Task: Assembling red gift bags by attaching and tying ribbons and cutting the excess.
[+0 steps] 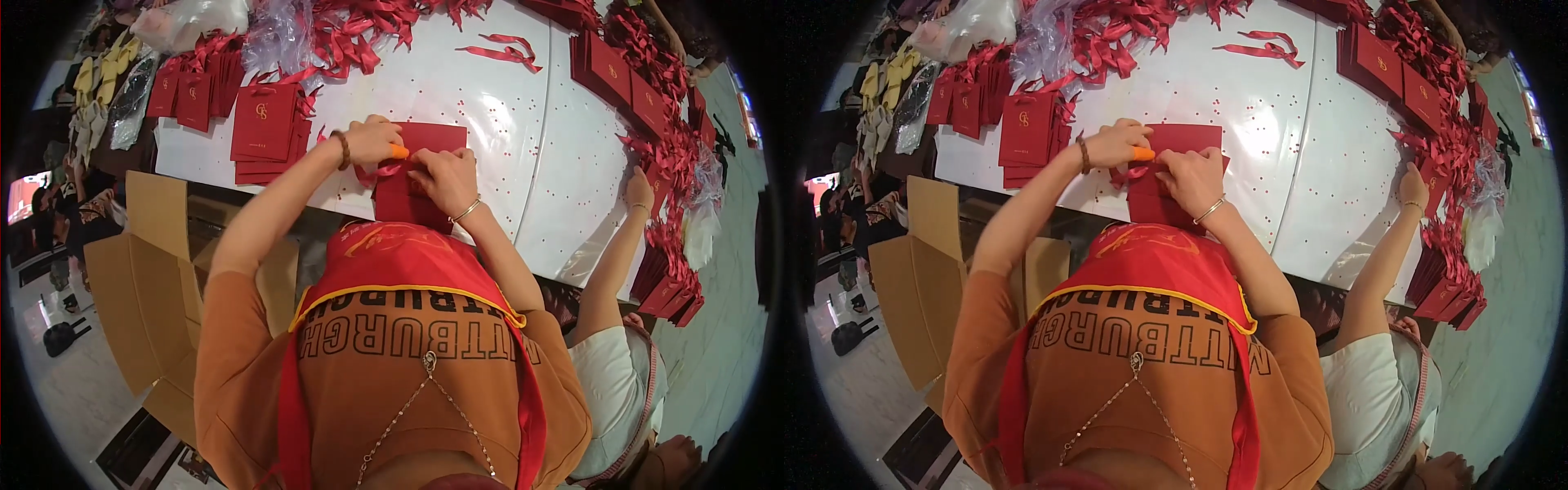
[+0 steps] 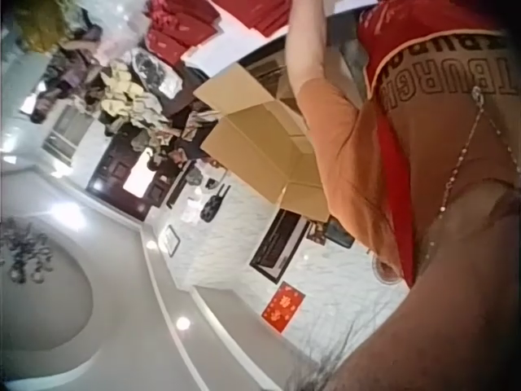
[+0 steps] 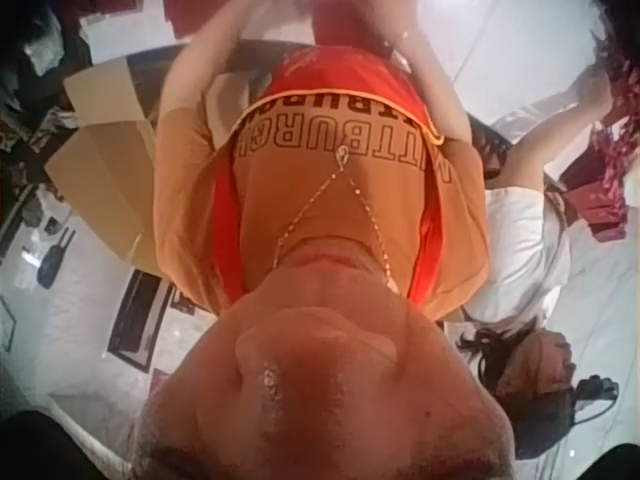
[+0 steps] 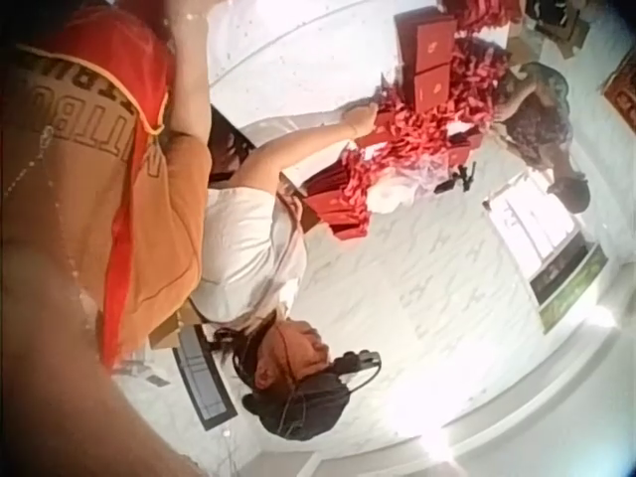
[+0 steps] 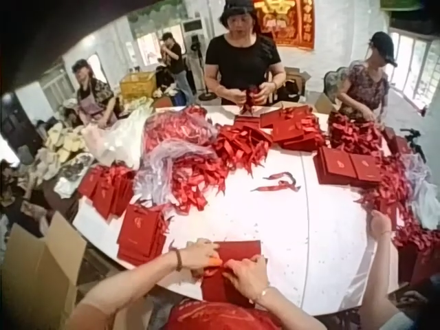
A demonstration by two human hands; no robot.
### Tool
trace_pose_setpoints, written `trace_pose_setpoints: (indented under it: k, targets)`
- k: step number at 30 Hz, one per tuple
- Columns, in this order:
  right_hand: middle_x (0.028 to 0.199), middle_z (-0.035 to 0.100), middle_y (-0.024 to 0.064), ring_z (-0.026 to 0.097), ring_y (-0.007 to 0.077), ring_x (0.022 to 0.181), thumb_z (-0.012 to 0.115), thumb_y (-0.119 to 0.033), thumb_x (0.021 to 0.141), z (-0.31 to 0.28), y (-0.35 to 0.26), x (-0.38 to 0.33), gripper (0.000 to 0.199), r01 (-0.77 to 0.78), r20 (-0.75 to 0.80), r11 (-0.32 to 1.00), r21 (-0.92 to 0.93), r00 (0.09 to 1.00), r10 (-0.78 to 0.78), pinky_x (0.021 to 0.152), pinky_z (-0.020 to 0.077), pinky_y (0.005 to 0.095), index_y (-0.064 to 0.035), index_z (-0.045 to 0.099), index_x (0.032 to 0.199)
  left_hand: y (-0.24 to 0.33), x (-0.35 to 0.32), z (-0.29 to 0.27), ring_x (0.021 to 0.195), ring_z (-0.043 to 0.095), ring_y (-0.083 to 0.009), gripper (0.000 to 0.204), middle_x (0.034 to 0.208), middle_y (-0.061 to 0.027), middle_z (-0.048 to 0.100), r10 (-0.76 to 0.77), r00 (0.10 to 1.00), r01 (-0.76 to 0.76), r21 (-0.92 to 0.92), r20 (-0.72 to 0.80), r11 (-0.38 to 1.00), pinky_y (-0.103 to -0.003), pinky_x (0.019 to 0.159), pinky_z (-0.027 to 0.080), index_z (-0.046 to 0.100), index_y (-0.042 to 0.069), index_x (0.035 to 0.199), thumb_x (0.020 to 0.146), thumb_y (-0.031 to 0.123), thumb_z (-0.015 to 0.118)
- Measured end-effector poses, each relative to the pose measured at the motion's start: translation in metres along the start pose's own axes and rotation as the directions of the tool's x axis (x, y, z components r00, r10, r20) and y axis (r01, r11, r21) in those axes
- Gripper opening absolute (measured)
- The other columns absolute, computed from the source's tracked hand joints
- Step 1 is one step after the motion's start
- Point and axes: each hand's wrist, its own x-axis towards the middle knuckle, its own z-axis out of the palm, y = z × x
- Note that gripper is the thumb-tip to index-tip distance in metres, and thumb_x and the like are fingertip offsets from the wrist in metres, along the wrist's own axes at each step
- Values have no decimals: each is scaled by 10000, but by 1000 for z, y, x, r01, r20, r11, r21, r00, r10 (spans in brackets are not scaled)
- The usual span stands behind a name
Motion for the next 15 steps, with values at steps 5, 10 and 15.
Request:
trace_pose_setpoints:
  k: [5, 10, 15]
  targets:
    - [649, 578, 20, 549, 178, 635, 626, -175, 730, 4, 0, -4, 126, 162, -65, 987, 13, 985, -161, 688, 331, 340, -130, 548, 818, 5, 19, -22, 1202, 350, -305, 287, 1268, -139, 458, 43, 943, -34, -31, 330, 999, -463, 944, 303, 670, 136, 814, 722, 374, 538]
    - [660, 579, 16, 541, 170, 633, 629, -154, 726, 8, 2, -7, 132, 227, -120, 974, 6, 967, -224, 683, 339, 327, -123, 549, 826, 10, 13, -10, 1099, 427, -335, 251, 1220, -180, 479, 110, 983, -100, -69, 148, 993, -472, 916, 325, 649, 69, 767, 693, 280, 535]
    - [668, 587, 19, 540, 172, 631, 636, -149, 720, 10, 5, -8, 145, 206, -151, 977, 54, 969, -196, 682, 341, 327, -123, 580, 851, 0, 10, 9, 1057, 475, -279, 205, 1260, -190, 427, 86, 996, -73, -472, 6, 879, -419, 886, 378, 614, 7, 750, 739, 198, 542]
